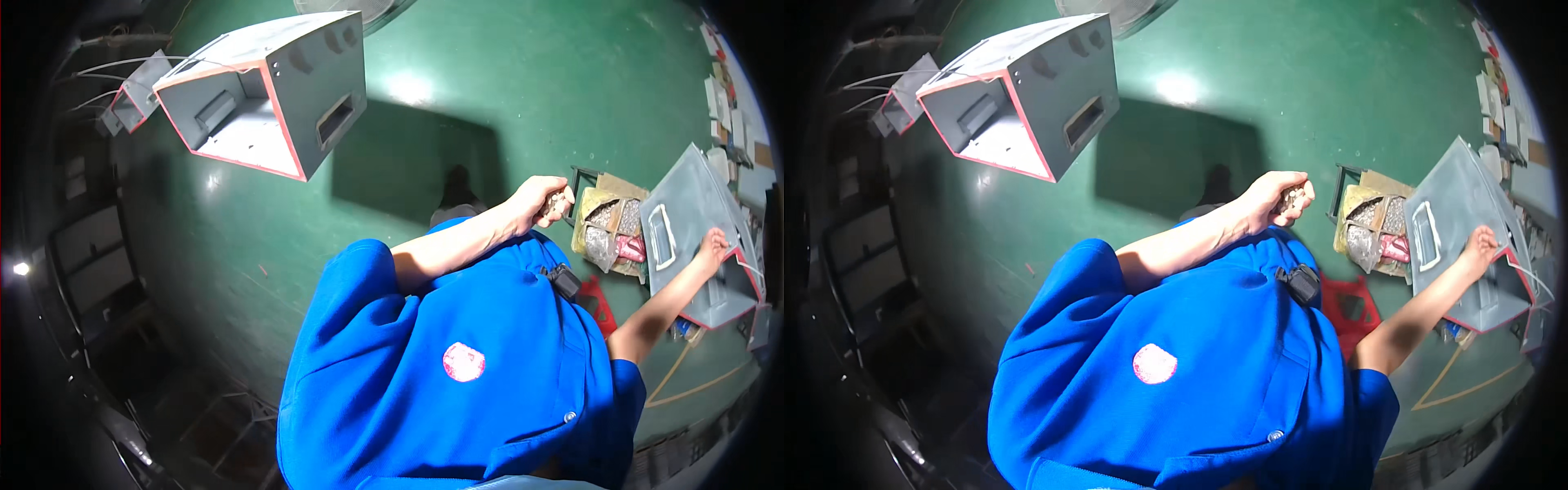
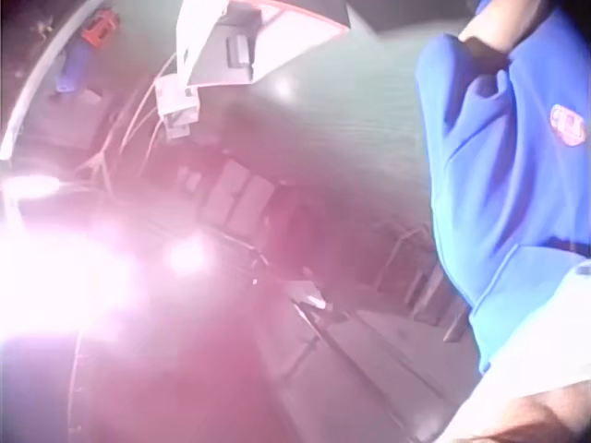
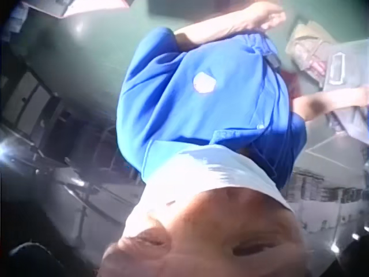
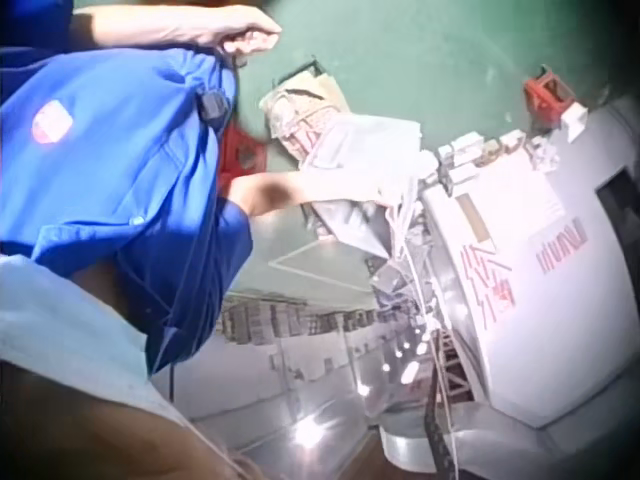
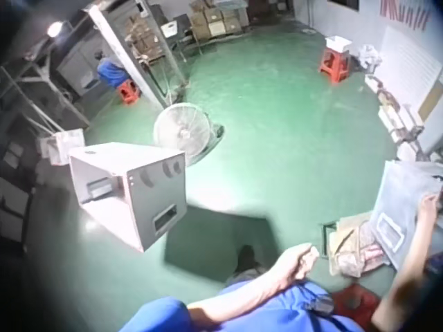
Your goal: Assembling small components and fasteners into a metal enclosure on a fabrication floor.
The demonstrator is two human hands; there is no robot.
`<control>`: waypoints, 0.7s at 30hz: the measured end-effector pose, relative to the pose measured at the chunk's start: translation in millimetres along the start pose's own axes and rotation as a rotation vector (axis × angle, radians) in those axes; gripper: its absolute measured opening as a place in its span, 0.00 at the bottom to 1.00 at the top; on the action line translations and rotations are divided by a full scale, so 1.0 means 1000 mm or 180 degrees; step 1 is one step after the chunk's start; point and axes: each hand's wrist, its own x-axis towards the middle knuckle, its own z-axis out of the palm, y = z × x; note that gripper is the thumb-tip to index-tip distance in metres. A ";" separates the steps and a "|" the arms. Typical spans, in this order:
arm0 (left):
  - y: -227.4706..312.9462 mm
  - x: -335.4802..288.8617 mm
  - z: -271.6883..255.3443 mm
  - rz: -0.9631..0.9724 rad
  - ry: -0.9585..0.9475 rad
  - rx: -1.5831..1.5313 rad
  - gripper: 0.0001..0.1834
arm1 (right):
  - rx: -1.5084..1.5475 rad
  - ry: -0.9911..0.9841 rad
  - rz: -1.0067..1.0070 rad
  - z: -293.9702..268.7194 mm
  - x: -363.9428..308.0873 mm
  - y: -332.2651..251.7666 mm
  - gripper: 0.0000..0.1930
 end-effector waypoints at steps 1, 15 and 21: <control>0.001 0.002 -0.001 0.0011 -0.0065 -0.0084 0.18 | -0.0007 0.0003 -0.0022 -0.002 0.000 -0.004 0.07; -0.005 0.021 0.006 -0.0295 -0.0020 -0.0076 0.16 | 0.1888 0.0307 -0.0321 0.018 -0.062 0.073 0.09; -0.032 0.033 0.026 -0.0565 0.0048 0.0266 0.15 | 0.1070 0.0325 -0.0730 0.003 -0.089 0.068 0.13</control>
